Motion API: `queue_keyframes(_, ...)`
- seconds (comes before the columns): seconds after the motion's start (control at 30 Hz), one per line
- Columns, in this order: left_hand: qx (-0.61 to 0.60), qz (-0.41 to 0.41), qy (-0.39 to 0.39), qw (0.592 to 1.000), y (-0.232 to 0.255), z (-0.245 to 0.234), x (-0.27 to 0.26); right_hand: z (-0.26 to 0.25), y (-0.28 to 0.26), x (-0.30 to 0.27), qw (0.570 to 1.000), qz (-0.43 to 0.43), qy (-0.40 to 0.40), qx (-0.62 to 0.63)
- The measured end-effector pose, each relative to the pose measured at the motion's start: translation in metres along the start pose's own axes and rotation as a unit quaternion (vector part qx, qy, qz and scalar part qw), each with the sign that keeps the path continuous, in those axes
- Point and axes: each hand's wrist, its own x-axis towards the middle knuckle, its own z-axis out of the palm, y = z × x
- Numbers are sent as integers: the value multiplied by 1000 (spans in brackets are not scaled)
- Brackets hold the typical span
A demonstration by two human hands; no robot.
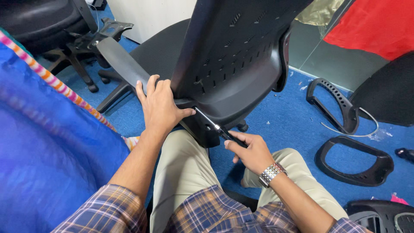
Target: The person uses a screwdriver to tighten screws on the underside of a black office chair. They work on multiple screw locations around the chair base, holding the chair steady with one hand while turning the screwdriver with the other.
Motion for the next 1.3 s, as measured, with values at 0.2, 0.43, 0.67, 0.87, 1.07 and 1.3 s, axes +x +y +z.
queue_keyframes(0.2, 1, 6, 11, 1000, -2, 4, -1, -1, 4, 1, 999, -12, -8, 29)
queue_keyframes(0.43, -8, 17, 28, 999, -1, 5, -1, -1, -2, -2, 999, -23, 4, -22)
queue_keyframes(0.67, -6, 10, 27, 1000, 0, 4, -2, -6, -14, -7, 994, -16, 27, -105)
queue_keyframes(0.87, -9, 11, 25, 1000, -1, 5, -2, -9, -7, 4, 1000, -6, -15, -26)
queue_keyframes(1.07, -8, 6, 14, 1000, -1, 5, -2, -29, 0, 21, 913, 215, -137, 319)
queue_keyframes(1.3, -5, 1, 10, 1000, 0, 5, -1, -30, 1, 24, 824, 261, -233, 445)
